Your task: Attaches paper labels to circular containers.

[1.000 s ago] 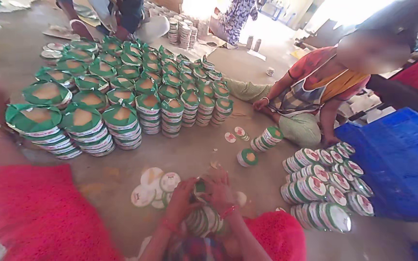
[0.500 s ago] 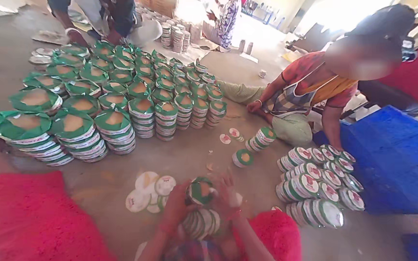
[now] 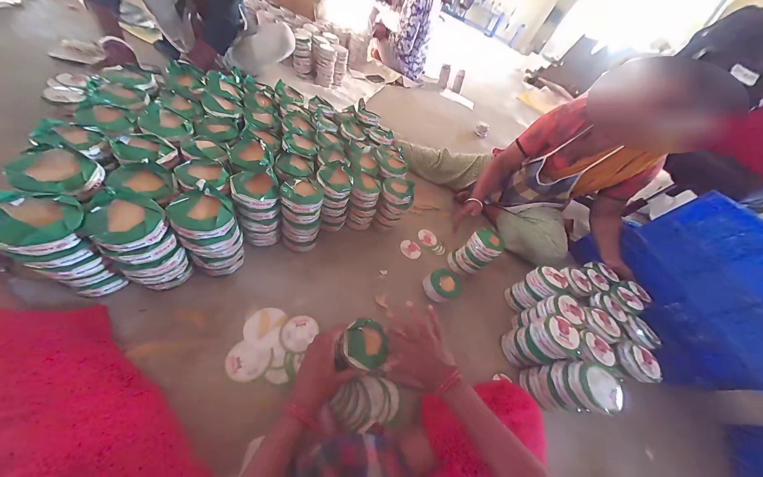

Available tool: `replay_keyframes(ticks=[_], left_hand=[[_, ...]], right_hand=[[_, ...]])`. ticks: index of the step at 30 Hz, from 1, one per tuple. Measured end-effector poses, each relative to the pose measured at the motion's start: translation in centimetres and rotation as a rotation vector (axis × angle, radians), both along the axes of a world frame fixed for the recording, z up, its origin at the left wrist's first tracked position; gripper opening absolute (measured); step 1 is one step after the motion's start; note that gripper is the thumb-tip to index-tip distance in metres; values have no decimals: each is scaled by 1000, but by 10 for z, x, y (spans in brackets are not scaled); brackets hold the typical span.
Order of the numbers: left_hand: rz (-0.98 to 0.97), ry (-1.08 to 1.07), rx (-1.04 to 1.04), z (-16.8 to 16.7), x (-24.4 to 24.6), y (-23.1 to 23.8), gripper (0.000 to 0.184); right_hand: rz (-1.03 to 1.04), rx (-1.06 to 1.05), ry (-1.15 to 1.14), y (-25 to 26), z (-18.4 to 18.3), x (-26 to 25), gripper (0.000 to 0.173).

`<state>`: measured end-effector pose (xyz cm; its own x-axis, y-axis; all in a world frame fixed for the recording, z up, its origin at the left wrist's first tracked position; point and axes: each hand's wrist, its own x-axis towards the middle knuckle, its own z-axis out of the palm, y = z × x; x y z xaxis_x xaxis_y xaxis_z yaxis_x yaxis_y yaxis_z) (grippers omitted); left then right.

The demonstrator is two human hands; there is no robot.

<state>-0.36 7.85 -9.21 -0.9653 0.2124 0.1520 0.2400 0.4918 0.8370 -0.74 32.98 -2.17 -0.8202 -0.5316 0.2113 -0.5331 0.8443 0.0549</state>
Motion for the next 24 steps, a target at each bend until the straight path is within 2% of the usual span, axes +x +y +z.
replay_keyframes(ticks=[3,6,8,11,13,16,18,19,21,24], left_hand=[[-17,-12,-22,1,-1,-1,96],[-33,-22,-4,0,-1,-2,94],[-36,-49,-7,1,-1,-3,94],[-22,-65,-16,3,-2,-2,94],[-17,-100,-24,5,-1,-1,96],[-11,-53,-13,0,-2,-2,97],[-14,6,-7,-4,-1,-2,96],[-18,21,-3,-4,0,-2,96],[-24,30,-10,-2,0,-2,95],[-20,37,-28,-3,1,-2,96]], right_hand=[[-170,-10,-295,-11,25,-8,70],[-156,-105,-367,-18,21,-20,70],[-152,-57,-446,-22,15,-25,70],[-70,-117,-293,-14,0,-19,67],[-45,-169,-222,-4,-10,-10,70],[-87,-280,-240,7,-23,7,85],[-145,-344,-337,8,-25,21,89],[-177,-345,-406,6,-22,29,89],[-192,-344,-435,1,-18,45,77],[-157,-284,-244,-13,-26,66,74]])
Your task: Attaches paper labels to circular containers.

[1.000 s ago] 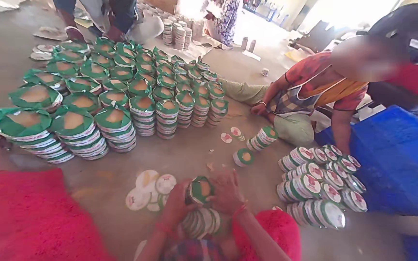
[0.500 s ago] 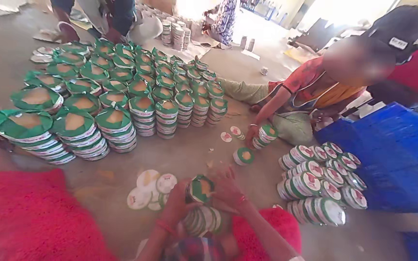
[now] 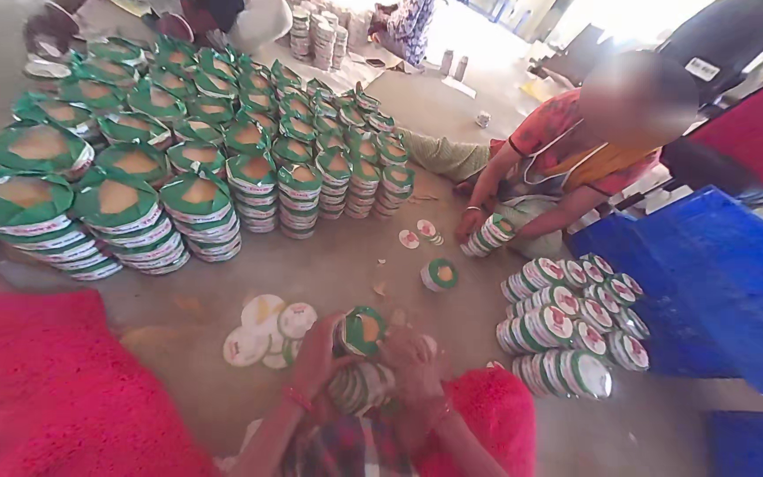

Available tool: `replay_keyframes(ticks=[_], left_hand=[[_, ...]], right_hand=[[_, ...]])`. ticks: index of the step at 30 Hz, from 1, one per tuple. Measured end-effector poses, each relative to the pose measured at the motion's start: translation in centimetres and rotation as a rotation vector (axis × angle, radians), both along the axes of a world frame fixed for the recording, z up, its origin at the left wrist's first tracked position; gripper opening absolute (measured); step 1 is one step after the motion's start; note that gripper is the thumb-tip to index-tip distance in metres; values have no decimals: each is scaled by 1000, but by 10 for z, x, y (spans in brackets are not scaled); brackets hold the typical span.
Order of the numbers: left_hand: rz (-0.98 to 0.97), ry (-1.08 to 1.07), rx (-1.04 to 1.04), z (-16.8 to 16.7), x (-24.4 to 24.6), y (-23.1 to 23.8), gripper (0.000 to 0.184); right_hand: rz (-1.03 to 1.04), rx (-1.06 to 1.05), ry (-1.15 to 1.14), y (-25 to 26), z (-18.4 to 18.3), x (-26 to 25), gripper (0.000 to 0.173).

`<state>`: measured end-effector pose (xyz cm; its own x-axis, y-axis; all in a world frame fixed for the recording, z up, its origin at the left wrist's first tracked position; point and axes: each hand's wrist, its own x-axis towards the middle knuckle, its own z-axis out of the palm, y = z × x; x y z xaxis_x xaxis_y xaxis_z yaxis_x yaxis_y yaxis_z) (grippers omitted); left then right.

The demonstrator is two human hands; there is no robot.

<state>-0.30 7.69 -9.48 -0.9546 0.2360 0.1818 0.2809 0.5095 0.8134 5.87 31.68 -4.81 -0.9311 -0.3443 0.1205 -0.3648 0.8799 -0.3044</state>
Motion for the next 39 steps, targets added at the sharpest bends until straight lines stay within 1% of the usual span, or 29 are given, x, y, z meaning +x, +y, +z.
replay_keyframes(ticks=[2,5,8,9,11,13,14,17,21,23,26,28,29,32,33,34,36,39], left_hand=[[1,-4,-4,-2,-1,0,96],[1,-38,-12,2,-2,1,97],[0,-94,-10,6,-2,1,97],[-3,-118,-7,7,-3,1,96],[-16,-142,4,7,-4,0,94],[-28,-131,43,5,-4,-1,95],[-25,-115,66,4,-4,-1,94],[-27,-99,74,-1,-4,-1,88],[-5,-111,55,1,-3,0,89],[-1,-150,33,5,-3,1,93],[1,-214,9,14,-4,1,95],[5,-206,1,14,-3,1,94],[4,-196,-1,13,-3,0,93],[9,-85,5,6,-1,1,95],[11,-53,15,2,0,1,96],[12,-41,23,1,-1,0,96],[17,-72,28,2,-2,1,99],[12,-104,18,2,-2,2,100]], right_hand=[[-19,74,-18,-15,7,10,75],[-10,132,52,-33,11,14,76],[15,109,152,-42,7,11,75],[21,88,147,-43,8,8,74],[7,32,67,-48,15,0,67],[-6,3,32,-52,21,-15,67],[-12,9,23,-54,24,-24,70],[-28,91,-120,-58,32,-49,75],[17,96,-171,-55,33,-53,68],[72,95,-95,-50,31,-41,64],[158,152,69,-44,24,-22,65],[194,186,159,-38,19,-10,67],[193,198,168,-34,18,-4,67],[98,199,17,-19,15,11,64],[30,161,-22,-13,13,13,66],[-35,94,-7,-8,12,14,67],[-139,-30,22,-1,18,10,66],[-181,-46,-21,-3,22,-4,71]])
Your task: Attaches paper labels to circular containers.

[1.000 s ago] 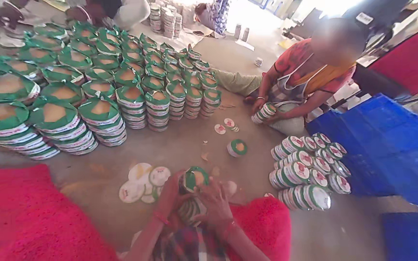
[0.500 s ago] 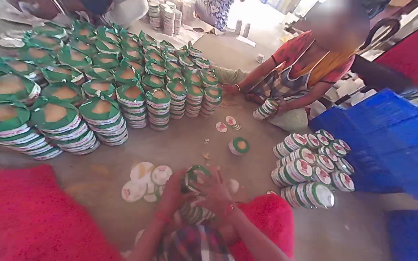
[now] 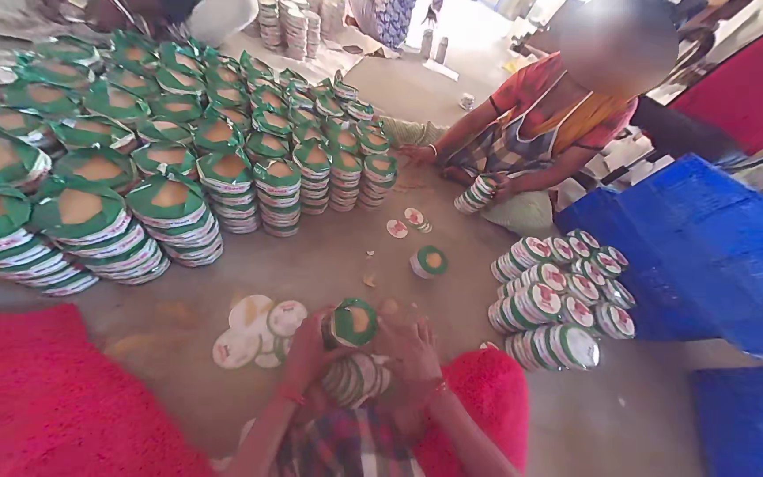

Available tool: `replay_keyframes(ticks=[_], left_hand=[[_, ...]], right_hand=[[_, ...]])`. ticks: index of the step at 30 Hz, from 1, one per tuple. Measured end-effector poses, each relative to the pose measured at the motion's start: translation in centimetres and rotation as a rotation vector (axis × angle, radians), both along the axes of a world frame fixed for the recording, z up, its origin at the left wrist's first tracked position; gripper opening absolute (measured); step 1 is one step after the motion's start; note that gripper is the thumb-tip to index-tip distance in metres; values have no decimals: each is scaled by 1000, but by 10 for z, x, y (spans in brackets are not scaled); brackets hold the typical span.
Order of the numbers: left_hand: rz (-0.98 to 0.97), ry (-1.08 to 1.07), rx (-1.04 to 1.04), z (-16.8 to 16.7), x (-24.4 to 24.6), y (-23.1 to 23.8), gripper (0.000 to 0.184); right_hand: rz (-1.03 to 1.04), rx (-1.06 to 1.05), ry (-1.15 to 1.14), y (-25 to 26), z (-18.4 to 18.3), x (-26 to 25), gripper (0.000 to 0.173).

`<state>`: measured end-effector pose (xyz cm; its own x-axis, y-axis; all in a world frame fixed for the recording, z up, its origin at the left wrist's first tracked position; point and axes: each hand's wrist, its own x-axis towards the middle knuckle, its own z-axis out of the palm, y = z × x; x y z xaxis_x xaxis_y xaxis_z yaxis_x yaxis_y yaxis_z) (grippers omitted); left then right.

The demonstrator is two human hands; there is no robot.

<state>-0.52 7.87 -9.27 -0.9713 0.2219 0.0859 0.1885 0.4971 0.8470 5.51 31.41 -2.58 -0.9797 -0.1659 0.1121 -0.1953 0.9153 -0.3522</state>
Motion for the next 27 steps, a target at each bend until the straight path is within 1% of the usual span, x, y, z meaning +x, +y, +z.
replay_keyframes(ticks=[2,4,8,10,13,16,17,20,22,24,26,27], left_hand=[[-9,51,23,-3,-1,-1,99],[-26,101,38,-3,0,-3,96],[-15,127,31,-3,2,-2,95],[-7,109,26,-3,2,0,95],[-12,101,34,-5,2,0,95],[-16,111,43,-4,2,-1,93],[-10,124,33,-5,2,-1,94],[1,105,13,-4,1,-1,94],[-7,25,9,0,-1,-1,96],[-9,-35,21,3,-1,-1,99],[-26,-19,55,0,-2,-3,100],[-50,-14,74,-1,-3,-8,100]], right_hand=[[7,14,-60,-8,-4,-9,77],[10,46,-41,-16,-14,-9,83],[-31,65,-67,-29,-9,10,73],[-19,74,-25,-33,-12,19,72],[56,53,76,-40,-18,25,70],[86,29,63,-45,-21,22,71],[80,35,40,-45,-19,20,70],[51,71,70,-34,-14,16,59],[2,66,85,-24,-7,12,56],[-70,51,83,-21,0,7,59],[-88,85,60,-21,4,2,64],[-86,77,54,-21,2,0,63]])
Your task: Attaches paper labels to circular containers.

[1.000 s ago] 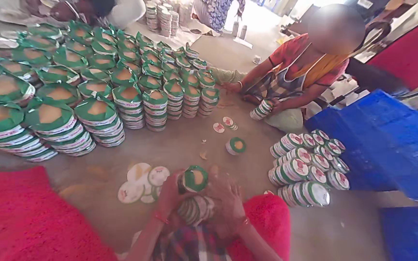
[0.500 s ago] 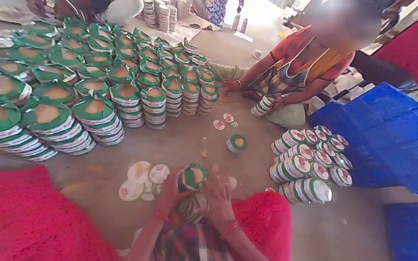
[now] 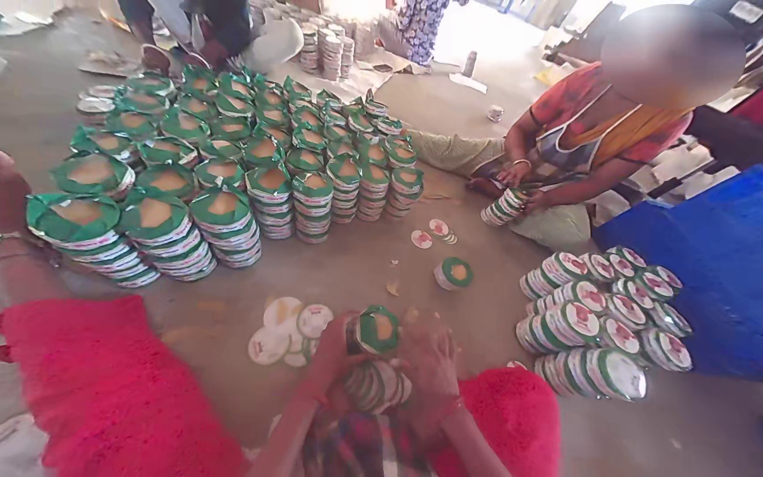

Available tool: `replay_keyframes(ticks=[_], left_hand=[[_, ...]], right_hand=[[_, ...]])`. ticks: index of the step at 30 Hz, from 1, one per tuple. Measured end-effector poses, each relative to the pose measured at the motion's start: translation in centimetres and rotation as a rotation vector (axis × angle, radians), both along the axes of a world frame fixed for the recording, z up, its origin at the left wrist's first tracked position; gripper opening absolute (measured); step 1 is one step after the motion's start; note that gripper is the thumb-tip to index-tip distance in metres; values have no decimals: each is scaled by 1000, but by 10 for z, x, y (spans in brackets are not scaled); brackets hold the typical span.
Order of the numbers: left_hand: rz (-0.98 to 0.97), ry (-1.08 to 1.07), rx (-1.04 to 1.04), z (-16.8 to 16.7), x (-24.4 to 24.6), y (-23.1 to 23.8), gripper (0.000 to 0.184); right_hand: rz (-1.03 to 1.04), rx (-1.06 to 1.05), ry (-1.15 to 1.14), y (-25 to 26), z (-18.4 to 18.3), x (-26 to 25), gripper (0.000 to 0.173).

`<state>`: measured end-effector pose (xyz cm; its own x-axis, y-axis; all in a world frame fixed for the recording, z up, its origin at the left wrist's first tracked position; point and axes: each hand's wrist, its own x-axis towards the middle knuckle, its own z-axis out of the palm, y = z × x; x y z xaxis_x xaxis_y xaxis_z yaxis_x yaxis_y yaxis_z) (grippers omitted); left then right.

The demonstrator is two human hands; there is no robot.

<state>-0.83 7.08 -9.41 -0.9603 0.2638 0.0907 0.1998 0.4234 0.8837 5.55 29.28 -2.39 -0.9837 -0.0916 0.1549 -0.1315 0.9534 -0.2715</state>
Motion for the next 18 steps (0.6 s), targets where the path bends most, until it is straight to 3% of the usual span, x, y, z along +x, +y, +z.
replay_keyframes(ticks=[3,6,9,14,16,18], left_hand=[[-22,-121,18,3,-13,-31,90],[234,-195,-125,-4,-25,-59,62],[448,-236,-297,-9,-37,-64,66],[434,-310,-398,-2,-46,-58,42],[473,-288,-366,0,-43,-59,52],[504,-406,-301,58,-30,-56,82]], right_hand=[[-8,-102,49,2,-7,2,49],[-58,-231,167,13,-22,9,44],[-92,-283,191,18,-27,10,45],[-84,-281,212,12,-27,10,46],[-65,-306,213,10,-29,10,46],[-43,-307,225,7,-28,10,44]])
